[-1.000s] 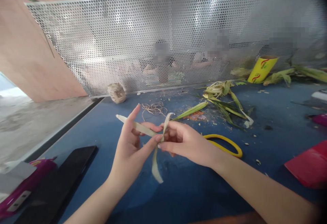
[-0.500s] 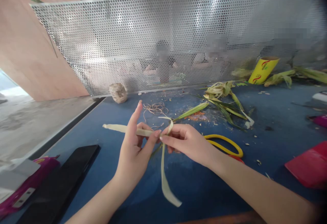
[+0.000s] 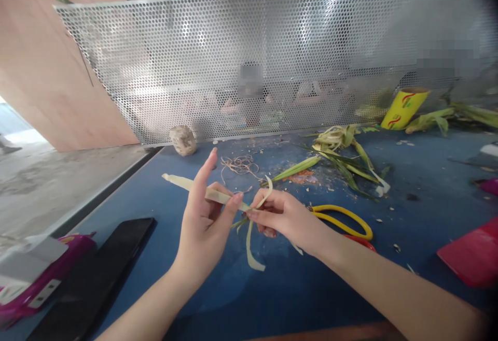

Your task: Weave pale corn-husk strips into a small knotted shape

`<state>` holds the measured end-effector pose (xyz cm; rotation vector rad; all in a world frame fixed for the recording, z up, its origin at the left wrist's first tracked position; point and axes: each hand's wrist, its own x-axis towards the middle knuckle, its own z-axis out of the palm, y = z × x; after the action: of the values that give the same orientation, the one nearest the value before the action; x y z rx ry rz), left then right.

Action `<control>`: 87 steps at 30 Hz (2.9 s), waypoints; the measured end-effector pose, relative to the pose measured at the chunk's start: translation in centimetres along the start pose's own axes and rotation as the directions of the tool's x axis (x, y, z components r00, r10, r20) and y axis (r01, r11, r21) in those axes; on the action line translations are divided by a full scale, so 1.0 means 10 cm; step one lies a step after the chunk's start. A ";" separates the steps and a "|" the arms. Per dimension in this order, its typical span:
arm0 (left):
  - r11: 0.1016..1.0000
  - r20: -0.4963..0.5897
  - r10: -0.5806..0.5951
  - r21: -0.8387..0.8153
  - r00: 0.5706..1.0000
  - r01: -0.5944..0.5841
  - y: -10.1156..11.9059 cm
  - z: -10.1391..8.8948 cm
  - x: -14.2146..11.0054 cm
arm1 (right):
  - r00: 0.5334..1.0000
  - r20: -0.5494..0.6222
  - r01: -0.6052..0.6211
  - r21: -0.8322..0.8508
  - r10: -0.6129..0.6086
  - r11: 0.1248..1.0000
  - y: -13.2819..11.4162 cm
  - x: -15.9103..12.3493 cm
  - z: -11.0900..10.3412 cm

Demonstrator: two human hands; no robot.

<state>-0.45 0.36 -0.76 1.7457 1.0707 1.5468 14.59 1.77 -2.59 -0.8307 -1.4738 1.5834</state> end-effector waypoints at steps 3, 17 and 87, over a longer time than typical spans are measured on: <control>1.000 -0.008 0.022 0.006 1.000 -0.022 0.01 -0.01 0.02 | 1.000 0.005 0.017 0.002 -0.017 1.000 0.00 0.00 0.00; 0.990 0.161 0.085 0.095 0.983 -0.101 -0.01 0.00 -0.05 | 0.999 -0.052 0.000 0.228 0.012 0.974 0.00 0.06 -0.05; 0.968 0.181 -0.212 -0.095 0.960 0.232 0.01 0.06 -0.07 | 0.977 -0.084 0.194 -0.046 -0.198 0.980 -0.10 0.00 -0.12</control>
<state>0.10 -0.21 -1.15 1.5881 1.0323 1.2723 15.77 2.37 -1.75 -0.7424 -1.4777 1.3599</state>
